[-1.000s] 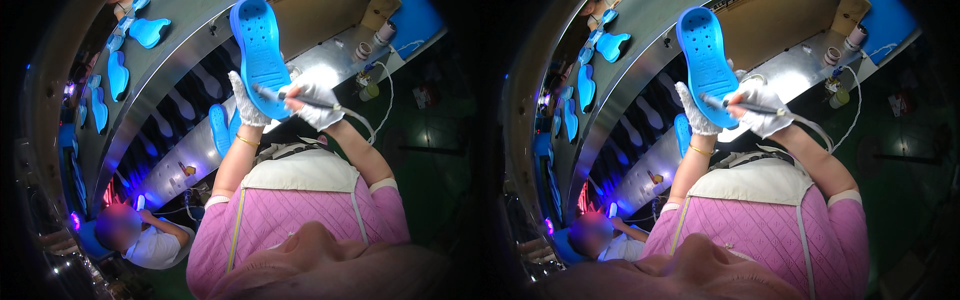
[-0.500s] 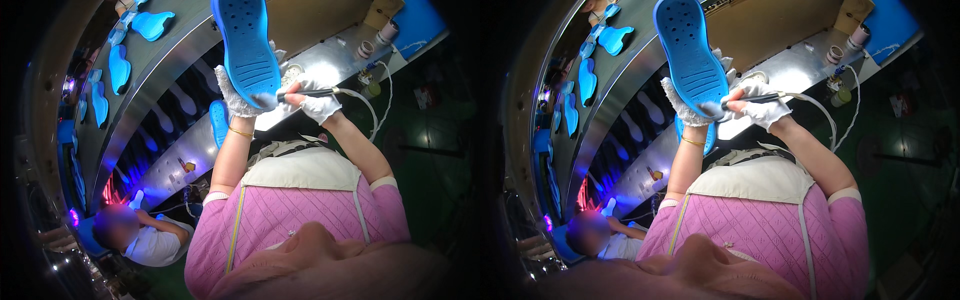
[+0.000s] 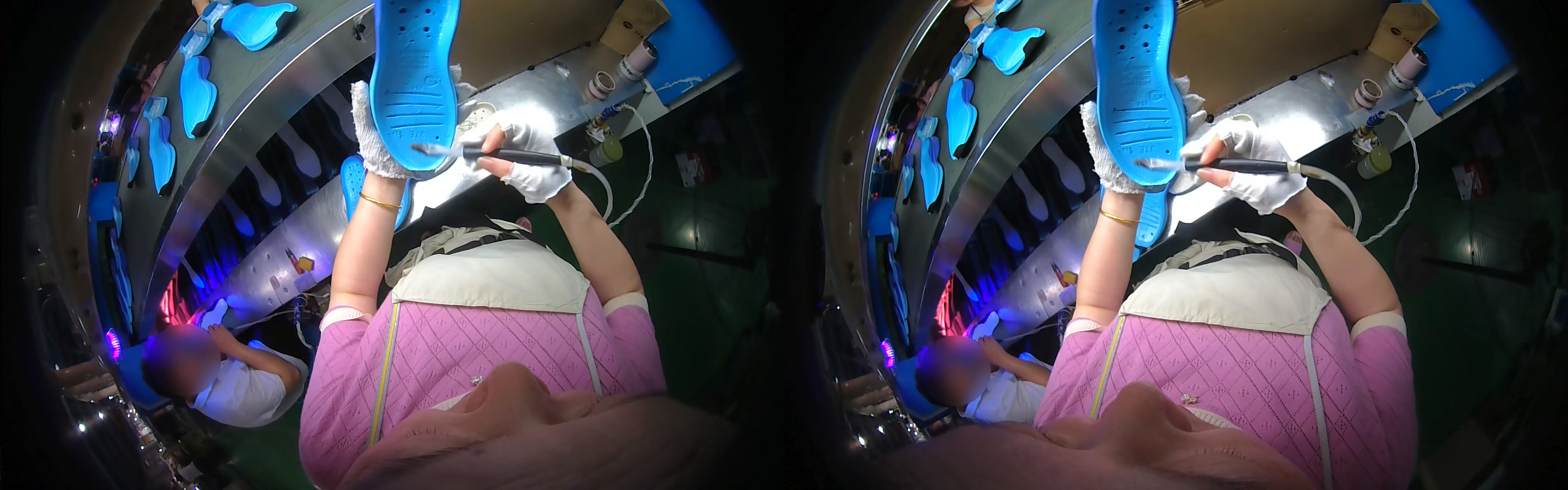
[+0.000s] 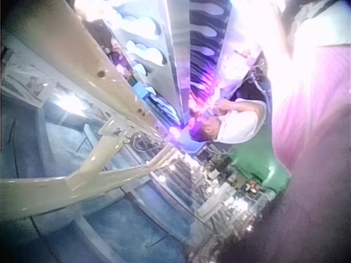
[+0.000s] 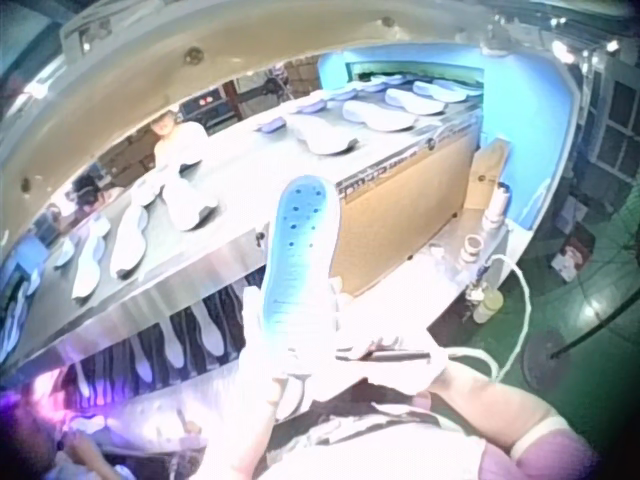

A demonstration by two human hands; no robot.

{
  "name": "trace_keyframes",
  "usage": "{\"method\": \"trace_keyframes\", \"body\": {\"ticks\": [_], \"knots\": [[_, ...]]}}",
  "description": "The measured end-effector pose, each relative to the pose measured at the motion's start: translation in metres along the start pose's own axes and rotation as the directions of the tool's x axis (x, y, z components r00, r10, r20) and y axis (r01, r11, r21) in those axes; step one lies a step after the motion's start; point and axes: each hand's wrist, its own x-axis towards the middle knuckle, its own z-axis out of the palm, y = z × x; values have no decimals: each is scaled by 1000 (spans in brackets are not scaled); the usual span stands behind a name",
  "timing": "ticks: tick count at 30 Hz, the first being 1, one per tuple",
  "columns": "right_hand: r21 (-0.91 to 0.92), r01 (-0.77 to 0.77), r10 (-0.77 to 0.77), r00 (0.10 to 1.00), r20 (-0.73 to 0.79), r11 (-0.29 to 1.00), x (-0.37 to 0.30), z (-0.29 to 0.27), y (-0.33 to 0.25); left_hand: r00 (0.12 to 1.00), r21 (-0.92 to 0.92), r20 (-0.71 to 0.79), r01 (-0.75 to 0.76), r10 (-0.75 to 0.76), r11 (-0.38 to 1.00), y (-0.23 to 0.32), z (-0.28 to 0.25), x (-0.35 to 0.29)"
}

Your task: The person applies adhesive to shoe soles using a dispensing brush, picking up soles from the conveyor line, brushing adhesive across their surfaces, and placing them onto the workstation.

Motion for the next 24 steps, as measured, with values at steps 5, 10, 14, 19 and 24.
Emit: {"method": "trace_keyframes", "body": {"ticks": [5, 10, 14, 19, 24], "knots": [[-325, 372, -360, 928, 98, 870, 19, 8, 6, 988, 160, -127, 111, -91, 981, 9, -1, 10], [-187, 22, 19, 977, 214, 982, 26, 7, -3, 881, 374, -467, 277, -79, 885, 25, 2, 12], [-136, -330, 356, 885, 299, 934, 31, -9, -15, 848, 439, -518, 377, -113, 816, 24, 10, 11], [-185, 42, 0, 976, 220, 982, 35, -11, -12, 841, 582, -526, 466, -129, 667, 20, 18, 13], [-543, -118, 277, 935, 221, 831, 33, -22, -12, 788, 557, -566, 581, -240, 593, 22, 19, 15]]}}
